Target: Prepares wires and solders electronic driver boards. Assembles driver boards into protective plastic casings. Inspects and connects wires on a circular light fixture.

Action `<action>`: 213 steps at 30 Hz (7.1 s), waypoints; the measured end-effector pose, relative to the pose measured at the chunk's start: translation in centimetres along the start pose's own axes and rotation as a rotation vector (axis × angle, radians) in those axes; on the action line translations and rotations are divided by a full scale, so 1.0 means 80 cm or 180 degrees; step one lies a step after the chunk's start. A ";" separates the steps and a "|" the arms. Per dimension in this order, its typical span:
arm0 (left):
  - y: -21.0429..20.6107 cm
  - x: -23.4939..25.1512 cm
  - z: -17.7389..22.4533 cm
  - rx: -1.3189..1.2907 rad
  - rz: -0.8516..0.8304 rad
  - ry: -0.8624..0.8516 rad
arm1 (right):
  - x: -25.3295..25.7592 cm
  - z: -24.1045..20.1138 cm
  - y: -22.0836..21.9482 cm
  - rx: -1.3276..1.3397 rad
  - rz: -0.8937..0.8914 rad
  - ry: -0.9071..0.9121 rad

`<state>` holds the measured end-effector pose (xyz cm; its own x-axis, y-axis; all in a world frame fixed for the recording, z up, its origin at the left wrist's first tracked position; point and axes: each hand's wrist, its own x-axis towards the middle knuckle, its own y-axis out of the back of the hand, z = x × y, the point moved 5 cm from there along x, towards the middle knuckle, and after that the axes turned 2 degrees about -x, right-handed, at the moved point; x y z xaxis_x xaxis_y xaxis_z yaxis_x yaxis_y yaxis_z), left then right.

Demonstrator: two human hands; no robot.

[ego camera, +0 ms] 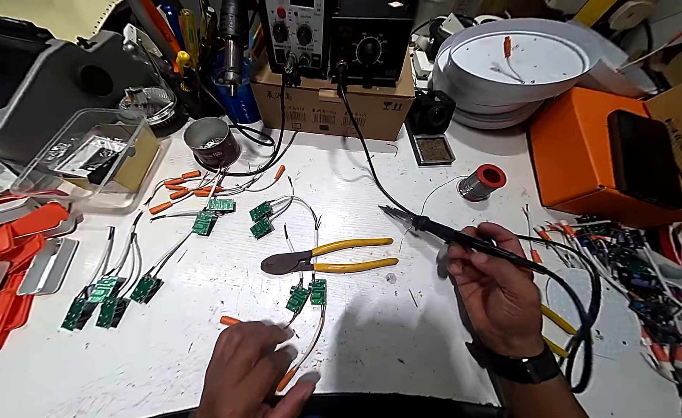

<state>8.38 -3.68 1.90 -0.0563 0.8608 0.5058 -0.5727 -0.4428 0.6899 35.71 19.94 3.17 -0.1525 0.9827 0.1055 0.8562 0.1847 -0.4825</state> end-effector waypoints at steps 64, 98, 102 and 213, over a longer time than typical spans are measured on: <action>0.003 -0.005 0.001 -0.0264 -0.0282 -0.0046 | -0.099 -0.029 0.054 -0.0647 0.1263 -0.0263; 0.003 -0.005 0.000 -0.0266 -0.0321 -0.0051 | -0.104 -0.033 0.059 -0.0887 0.1365 -0.0351; 0.003 -0.005 0.000 -0.0250 -0.0313 -0.0060 | -0.102 -0.034 0.058 -0.0857 0.1389 -0.0378; -0.006 0.074 -0.005 0.0314 -0.0639 -0.1920 | -0.187 0.009 -0.028 -0.0091 0.0409 -0.0421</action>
<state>7.97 1.70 4.36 0.5305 0.6497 0.5444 -0.4447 -0.3335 0.8313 35.71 4.86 2.07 -0.1030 0.9921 -0.0715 0.8862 0.0589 -0.4596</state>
